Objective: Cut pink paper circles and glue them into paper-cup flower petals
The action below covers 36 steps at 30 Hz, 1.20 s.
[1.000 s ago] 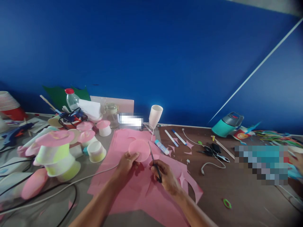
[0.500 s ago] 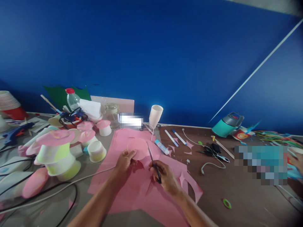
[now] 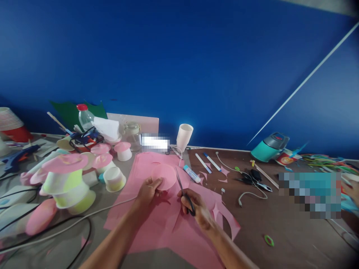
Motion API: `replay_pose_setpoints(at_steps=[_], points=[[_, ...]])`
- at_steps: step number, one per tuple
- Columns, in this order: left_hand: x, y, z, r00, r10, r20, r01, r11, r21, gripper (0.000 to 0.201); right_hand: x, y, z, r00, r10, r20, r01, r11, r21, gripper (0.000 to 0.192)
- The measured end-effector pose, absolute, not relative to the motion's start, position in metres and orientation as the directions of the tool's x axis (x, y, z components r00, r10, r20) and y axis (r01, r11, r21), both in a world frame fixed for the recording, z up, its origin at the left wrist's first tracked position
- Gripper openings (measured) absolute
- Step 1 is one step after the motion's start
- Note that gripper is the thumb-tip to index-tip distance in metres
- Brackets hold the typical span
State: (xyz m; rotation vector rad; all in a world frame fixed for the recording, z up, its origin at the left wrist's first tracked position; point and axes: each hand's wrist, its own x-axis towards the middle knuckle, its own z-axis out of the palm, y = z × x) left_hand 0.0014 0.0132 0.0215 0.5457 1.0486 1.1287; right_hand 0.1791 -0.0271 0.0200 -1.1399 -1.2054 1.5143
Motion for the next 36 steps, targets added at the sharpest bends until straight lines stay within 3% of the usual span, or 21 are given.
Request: replay_pose_setpoints(at_steps=[15,36], points=[[-0.003,0.019,0.004,0.096,0.961,-0.259,-0.237,0.275,0.932,0.048,0.177,-0.027,0.022,-0.186,0.969,-0.163,-0.099,-0.183,-0.978,0.055],[-0.002,0.015,0.01,0.026,0.941,-0.339,-0.338,0.327,0.882,0.04,0.176,-0.027,0.012,-0.177,0.976,-0.125,-0.032,-0.133,-0.991,0.047]])
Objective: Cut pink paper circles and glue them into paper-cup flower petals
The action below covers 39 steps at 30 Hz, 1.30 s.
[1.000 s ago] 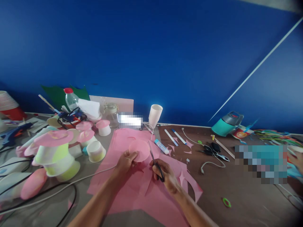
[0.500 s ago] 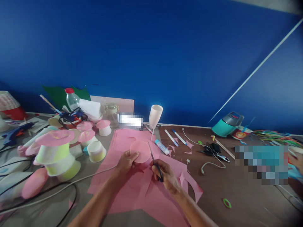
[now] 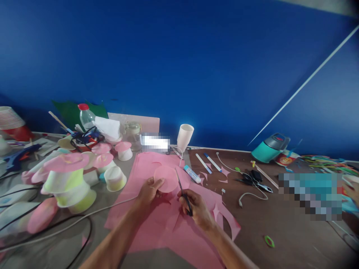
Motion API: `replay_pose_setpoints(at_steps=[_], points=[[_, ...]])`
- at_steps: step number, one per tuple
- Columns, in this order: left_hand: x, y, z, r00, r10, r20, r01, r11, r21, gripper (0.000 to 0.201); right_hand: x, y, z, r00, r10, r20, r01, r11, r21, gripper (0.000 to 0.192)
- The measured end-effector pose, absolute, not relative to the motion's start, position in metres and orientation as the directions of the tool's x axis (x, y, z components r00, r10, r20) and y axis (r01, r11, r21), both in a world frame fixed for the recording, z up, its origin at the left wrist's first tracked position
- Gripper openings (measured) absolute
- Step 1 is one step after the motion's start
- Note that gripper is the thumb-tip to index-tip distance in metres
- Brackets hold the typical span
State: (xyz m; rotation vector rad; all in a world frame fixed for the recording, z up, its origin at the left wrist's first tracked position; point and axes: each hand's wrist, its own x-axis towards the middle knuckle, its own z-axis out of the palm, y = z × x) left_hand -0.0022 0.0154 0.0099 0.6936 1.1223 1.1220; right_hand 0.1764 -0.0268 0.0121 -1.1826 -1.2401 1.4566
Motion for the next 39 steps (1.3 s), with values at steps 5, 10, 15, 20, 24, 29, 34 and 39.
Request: replay_pose_setpoints(at_steps=[5,10,15,20,24,29,34,39], points=[[-0.002,0.015,0.013,0.028,0.936,-0.351,-0.375,0.335,0.864,0.039,0.175,-0.027,0.013,-0.17,0.977,-0.13,-0.035,-0.137,-0.99,0.045],[-0.001,0.013,0.021,0.041,0.936,-0.35,-0.404,0.336,0.851,0.036,0.173,-0.027,0.014,-0.177,0.975,-0.133,-0.035,-0.142,-0.989,0.039],[0.0,0.012,0.03,0.054,0.944,-0.326,-0.43,0.316,0.846,0.038,0.175,-0.027,0.009,-0.19,0.975,-0.118,-0.028,-0.126,-0.992,0.038],[-0.003,0.016,0.03,0.009,0.953,-0.304,-0.428,0.279,0.86,0.038,0.174,-0.027,0.009,-0.207,0.967,-0.148,-0.04,-0.159,-0.986,0.038],[-0.003,0.015,0.031,0.011,0.952,-0.305,-0.427,0.28,0.86,0.037,0.175,-0.029,0.019,-0.183,0.971,-0.155,-0.059,-0.169,-0.984,0.041],[-0.001,0.009,0.035,0.053,0.945,-0.323,-0.434,0.313,0.845,0.032,0.179,-0.028,0.025,-0.177,0.974,-0.138,-0.054,-0.15,-0.987,0.047],[0.001,0.012,0.029,0.068,0.942,-0.329,-0.44,0.324,0.837,0.032,0.178,-0.027,0.024,-0.204,0.968,-0.149,-0.041,-0.161,-0.986,0.053],[0.001,0.014,0.021,0.089,0.936,-0.34,-0.413,0.345,0.843,0.034,0.178,-0.027,0.025,-0.204,0.969,-0.139,-0.04,-0.15,-0.988,0.055]])
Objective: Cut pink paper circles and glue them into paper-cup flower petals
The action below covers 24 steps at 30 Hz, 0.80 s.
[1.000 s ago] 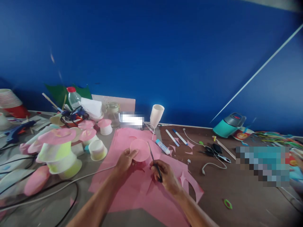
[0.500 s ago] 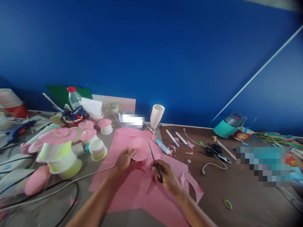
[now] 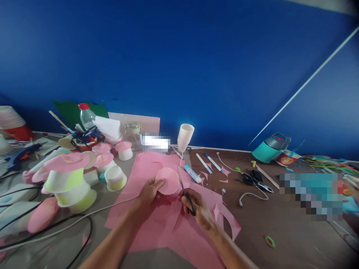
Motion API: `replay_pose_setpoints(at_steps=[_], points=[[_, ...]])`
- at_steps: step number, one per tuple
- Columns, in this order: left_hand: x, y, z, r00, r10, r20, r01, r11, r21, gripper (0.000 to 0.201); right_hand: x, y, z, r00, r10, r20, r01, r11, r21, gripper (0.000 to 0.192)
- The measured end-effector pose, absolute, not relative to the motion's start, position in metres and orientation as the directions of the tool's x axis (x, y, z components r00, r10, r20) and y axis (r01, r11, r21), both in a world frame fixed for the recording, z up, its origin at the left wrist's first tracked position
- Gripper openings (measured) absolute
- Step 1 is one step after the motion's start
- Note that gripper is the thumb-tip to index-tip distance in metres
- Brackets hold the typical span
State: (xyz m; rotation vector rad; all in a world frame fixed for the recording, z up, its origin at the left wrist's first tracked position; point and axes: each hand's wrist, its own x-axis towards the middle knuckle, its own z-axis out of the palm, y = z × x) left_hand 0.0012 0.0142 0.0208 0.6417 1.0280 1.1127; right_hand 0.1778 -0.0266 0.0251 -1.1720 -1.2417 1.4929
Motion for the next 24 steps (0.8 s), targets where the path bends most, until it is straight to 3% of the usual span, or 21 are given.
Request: replay_pose_setpoints(at_steps=[24], points=[[0.001,0.012,0.024,0.094,0.927,-0.363,-0.418,0.367,0.831,0.032,0.178,-0.026,0.013,-0.194,0.972,-0.136,-0.034,-0.145,-0.989,0.046]])
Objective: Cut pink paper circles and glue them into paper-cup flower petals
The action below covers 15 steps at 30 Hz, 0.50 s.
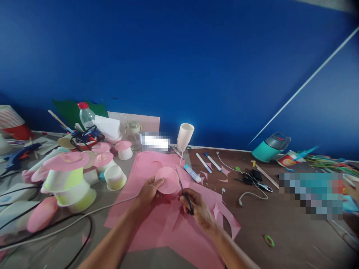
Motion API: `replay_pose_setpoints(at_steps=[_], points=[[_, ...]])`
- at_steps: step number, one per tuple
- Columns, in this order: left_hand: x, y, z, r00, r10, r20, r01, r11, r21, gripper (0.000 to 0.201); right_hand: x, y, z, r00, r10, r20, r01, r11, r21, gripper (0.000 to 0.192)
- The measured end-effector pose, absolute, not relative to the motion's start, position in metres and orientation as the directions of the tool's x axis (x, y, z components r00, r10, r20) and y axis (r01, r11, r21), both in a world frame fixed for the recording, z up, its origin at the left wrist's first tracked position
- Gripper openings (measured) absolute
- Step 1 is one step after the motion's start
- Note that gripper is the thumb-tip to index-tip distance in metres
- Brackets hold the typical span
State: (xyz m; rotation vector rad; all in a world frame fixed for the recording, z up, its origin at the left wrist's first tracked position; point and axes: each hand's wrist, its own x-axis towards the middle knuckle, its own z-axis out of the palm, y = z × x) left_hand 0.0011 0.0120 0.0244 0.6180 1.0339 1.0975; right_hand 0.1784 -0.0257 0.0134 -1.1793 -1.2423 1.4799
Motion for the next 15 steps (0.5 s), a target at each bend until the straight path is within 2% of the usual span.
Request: replay_pose_setpoints(at_steps=[15], points=[[0.0003,0.0107,0.0335,0.063,0.93,-0.363,-0.426,0.354,0.832,0.032,0.1788,-0.0246,0.0142,-0.184,0.969,-0.165,-0.048,-0.176,-0.983,0.041]])
